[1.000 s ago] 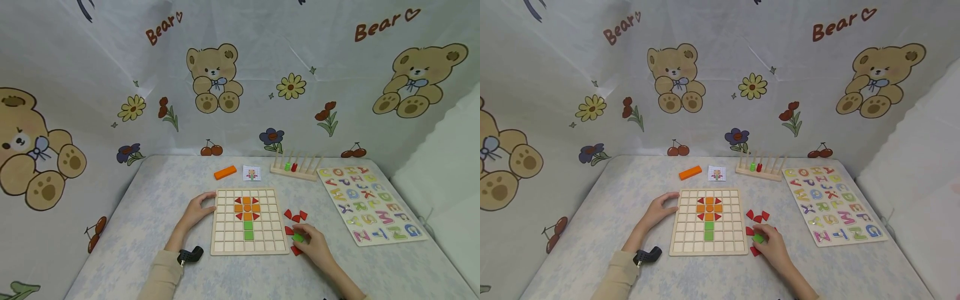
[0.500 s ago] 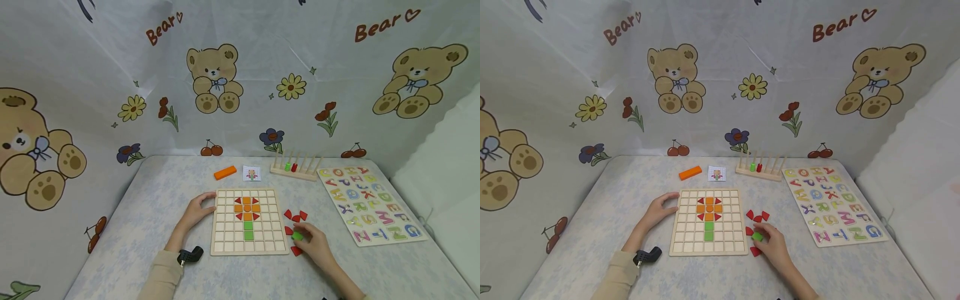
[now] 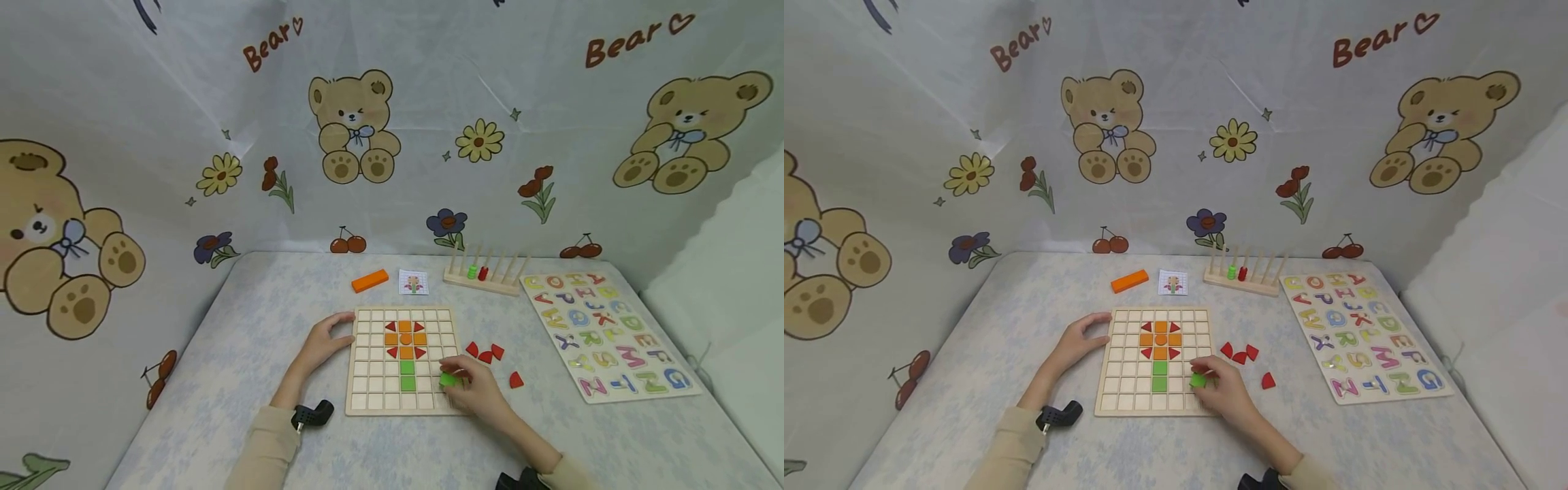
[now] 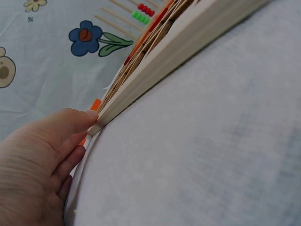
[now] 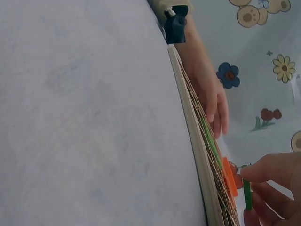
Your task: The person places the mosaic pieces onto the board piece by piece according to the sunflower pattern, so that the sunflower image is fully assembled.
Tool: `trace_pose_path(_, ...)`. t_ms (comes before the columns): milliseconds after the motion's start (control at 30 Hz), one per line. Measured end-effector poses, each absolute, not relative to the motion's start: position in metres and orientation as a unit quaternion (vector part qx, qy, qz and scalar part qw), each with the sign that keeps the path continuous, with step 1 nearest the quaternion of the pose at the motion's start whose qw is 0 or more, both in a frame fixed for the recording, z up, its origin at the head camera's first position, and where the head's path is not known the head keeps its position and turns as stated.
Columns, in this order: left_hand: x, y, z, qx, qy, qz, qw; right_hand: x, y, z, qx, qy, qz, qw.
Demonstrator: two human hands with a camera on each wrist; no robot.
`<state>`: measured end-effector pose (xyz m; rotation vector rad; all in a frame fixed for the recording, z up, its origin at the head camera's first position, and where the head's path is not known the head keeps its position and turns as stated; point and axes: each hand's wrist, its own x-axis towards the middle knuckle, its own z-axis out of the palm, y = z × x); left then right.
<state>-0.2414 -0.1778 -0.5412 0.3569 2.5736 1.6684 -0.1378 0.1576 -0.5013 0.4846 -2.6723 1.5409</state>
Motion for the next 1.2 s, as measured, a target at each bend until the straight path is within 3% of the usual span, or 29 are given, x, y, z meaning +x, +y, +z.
trace_pose_path(367, -0.24, -0.176, -0.539, 0.109, 0.83, 0.546, 0.032, -0.136, 0.12, -0.503, 0.252, -0.823, 0.506, -0.062)
trace_pose_path(1200, -0.241, -0.175, -0.537, 0.104, 0.832, 0.544, 0.033, -0.136, 0.112, -0.509, 0.282, -0.819, 0.493, -0.085)
